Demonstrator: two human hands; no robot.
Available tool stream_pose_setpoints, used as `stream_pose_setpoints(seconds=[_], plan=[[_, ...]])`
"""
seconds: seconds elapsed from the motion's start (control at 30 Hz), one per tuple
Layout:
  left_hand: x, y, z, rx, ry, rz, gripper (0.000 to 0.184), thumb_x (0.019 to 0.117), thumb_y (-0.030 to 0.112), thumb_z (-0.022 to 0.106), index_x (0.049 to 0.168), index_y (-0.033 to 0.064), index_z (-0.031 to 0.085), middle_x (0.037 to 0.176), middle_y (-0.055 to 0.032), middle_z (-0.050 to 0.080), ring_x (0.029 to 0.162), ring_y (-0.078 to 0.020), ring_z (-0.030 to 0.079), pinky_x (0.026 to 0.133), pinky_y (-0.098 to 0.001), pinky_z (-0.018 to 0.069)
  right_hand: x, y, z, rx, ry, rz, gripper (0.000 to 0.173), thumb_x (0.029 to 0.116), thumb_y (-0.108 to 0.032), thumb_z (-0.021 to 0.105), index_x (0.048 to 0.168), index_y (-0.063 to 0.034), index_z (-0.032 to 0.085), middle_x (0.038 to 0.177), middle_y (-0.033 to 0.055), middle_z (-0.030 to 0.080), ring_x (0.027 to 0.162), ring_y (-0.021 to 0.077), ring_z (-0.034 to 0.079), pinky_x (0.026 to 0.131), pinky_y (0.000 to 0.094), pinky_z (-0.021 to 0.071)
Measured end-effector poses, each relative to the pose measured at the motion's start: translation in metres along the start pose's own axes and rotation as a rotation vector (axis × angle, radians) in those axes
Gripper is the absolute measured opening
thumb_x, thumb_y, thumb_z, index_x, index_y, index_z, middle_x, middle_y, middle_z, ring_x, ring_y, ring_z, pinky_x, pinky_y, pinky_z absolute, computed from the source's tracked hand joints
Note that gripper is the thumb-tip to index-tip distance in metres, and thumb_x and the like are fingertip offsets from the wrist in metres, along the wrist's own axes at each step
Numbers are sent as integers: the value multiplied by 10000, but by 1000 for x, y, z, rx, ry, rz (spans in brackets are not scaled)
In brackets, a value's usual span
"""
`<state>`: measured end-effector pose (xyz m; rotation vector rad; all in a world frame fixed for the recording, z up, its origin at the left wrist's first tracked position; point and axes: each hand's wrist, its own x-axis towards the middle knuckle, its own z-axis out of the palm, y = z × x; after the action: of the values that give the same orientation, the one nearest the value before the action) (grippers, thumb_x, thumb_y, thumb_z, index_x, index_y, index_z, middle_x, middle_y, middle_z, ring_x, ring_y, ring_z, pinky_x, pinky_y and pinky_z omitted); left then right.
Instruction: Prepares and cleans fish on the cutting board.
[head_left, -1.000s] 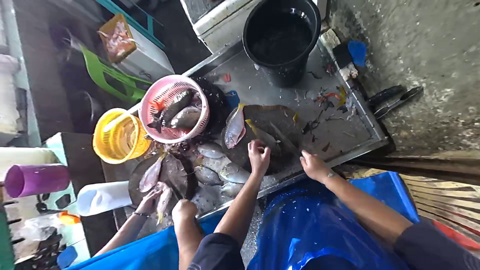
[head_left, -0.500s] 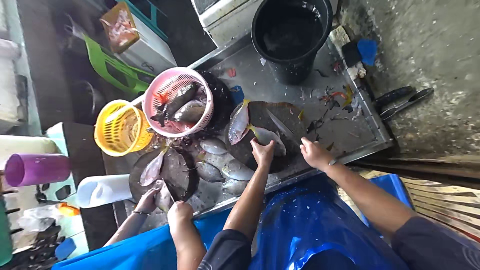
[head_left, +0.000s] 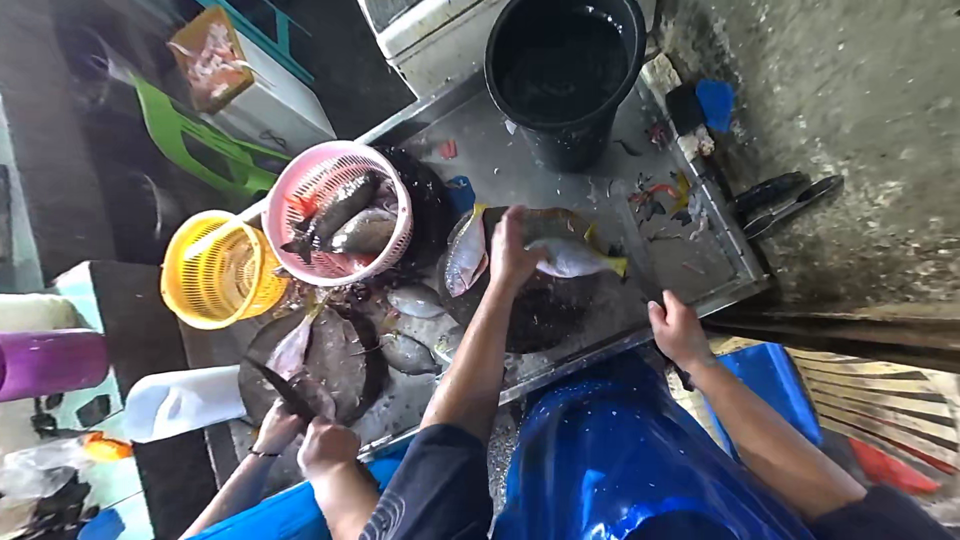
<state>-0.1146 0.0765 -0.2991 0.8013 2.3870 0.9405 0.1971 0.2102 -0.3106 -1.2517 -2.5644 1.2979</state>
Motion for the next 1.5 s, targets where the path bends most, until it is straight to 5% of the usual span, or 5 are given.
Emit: stream_pose_setpoints(seconds=[0.2,0.43,0.6,0.83,1.5], plan=[[15,6,41,70,71,-340,761,895,627,685,1408,75,577,1455,-252,517,1323,-469,502,1022,-676,448,12,18,-7,286,-80,77,346,1109,-319,397,1128,-33,591,691,49,543,513,152,552,509,362,532],[43,52,68,145,-11,-373,795,870,362,767,1500,86,369,1176,-225,689,1092,-405,690,886,-619,555,55,-16,4,130,-314,152,331,1128,-293,379,1205,-20,551,784,155,600,598,261,622,596,456,561],[9,31,70,56,89,-317,820,882,308,769,1537,51,348,1229,-228,672,1100,-384,686,929,-583,557,93,-49,7,-146,-357,37,343,1110,-250,420,1319,-20,564,1051,278,690,1009,456,694,849,644,545],[-3,23,74,-20,94,-325,773,903,277,728,1503,16,316,1201,-234,665,1080,-361,691,921,-558,561,79,-99,-5,-56,11,-319,349,1103,-252,404,1226,28,571,784,187,650,726,360,693,655,539,572],[-27,14,79,-100,195,-347,809,878,266,747,1505,-3,313,1221,-222,669,1105,-328,690,953,-508,565,49,-53,30,-275,-259,-79,309,1099,-248,423,1271,-31,562,840,222,684,773,413,715,646,591,577]])
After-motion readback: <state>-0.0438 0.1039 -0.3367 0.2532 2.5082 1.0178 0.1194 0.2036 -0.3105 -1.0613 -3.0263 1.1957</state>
